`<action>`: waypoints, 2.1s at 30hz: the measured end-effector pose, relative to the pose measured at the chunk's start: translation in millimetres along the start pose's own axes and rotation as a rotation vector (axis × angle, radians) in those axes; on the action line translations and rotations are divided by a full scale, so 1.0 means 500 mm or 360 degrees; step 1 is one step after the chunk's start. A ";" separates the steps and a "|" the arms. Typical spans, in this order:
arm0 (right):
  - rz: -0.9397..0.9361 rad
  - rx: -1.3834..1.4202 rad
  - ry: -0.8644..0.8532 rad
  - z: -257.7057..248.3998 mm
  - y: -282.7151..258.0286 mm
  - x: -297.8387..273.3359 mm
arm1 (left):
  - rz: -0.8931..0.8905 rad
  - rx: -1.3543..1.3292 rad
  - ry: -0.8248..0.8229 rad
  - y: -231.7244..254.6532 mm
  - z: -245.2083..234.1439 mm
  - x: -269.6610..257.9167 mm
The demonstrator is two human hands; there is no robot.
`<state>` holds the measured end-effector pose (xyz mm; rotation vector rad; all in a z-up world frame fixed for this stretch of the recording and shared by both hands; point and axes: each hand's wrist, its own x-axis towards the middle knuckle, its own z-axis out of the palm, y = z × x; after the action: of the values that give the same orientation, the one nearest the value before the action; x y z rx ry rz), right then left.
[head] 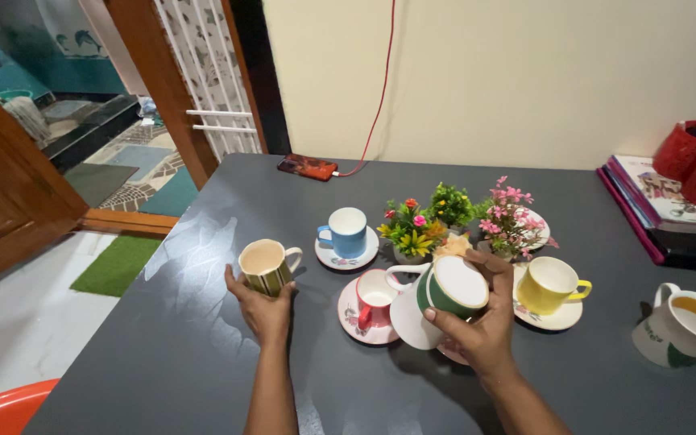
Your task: The person arranges a collection of mugs, cups, saucers, and small potted artificial flowers on a gray table. They wipe the items with a white cloth and place them in a decorative pattern, pairing cups with saucers and positioning the plants among the tableware.
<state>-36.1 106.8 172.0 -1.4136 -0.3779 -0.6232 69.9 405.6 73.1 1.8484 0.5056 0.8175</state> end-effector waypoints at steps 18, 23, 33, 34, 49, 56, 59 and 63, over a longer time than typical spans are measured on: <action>-0.0439 -0.0091 0.0873 -0.254 -0.026 0.048 | 0.0592 -0.1352 -0.0455 0.198 0.035 -0.019; -0.0462 -0.0044 0.1070 -0.360 0.025 0.040 | -0.0360 -0.2408 -0.1208 0.349 0.192 0.030; -0.0244 -0.0306 0.1104 -0.407 0.035 0.050 | -0.0012 -0.1289 -0.0857 0.326 0.459 0.122; -0.0258 -0.0355 0.1060 -0.409 0.032 0.068 | -0.0050 -0.1311 -0.0867 0.322 0.480 0.124; -0.0029 -0.0639 0.0699 -0.471 0.163 0.342 | 0.0648 0.0284 -0.1133 0.259 0.629 0.175; 0.0264 -0.0657 0.0473 -0.494 0.263 0.404 | 0.0474 0.0470 -0.1181 0.174 0.668 0.187; 0.0484 -0.0951 0.0398 -0.496 0.278 0.406 | 0.0515 0.0491 -0.1178 0.169 0.671 0.188; 0.0421 -0.1106 0.0280 -0.492 0.295 0.402 | 0.0476 0.0469 -0.1213 0.166 0.662 0.191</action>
<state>182.7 -165.2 140.3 -2.0062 0.1933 -0.6846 375.2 226.5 92.2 2.3579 -0.1509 0.1728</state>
